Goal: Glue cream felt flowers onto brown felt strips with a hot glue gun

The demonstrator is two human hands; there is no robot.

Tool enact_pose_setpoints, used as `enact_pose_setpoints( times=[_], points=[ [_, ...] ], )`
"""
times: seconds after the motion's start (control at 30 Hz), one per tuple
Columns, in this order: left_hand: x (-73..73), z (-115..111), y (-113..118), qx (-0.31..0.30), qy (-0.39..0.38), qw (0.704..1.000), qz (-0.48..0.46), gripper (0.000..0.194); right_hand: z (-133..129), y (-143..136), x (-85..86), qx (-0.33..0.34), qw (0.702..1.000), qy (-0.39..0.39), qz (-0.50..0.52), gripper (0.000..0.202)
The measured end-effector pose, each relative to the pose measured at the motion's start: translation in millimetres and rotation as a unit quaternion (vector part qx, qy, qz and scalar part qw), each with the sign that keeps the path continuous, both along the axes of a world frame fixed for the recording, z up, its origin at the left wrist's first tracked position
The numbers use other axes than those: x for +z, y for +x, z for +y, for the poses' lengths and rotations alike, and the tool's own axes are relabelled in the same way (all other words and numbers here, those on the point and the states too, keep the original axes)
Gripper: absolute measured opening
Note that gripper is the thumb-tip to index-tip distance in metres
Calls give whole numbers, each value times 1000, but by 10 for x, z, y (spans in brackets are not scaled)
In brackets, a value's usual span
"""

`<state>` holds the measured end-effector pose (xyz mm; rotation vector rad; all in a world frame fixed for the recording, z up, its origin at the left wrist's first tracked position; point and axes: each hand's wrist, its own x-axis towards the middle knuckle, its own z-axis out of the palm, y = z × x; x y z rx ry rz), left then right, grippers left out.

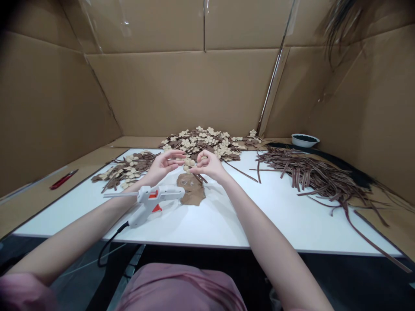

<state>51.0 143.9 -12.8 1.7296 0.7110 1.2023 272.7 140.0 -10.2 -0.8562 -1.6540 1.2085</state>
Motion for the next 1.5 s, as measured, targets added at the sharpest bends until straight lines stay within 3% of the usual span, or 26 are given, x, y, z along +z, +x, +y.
enact_pose_setpoints(
  times=[0.53,0.83,1.17,1.5],
  points=[
    [1,-32,10,-7,11,999,45,47,-45,-44,37,5,1000,-21,-2,56],
    [-36,-32,80,-55,23,996,65,53,-61,-80,33,29,999,-23,-13,57],
    [-49,-34,96,-68,21,995,63,55,-67,-76,26,45,998,-25,-21,56],
    [28,-106,100,-78,8,996,49,53,-95,-59,63,81,996,-38,-19,55]
  ],
)
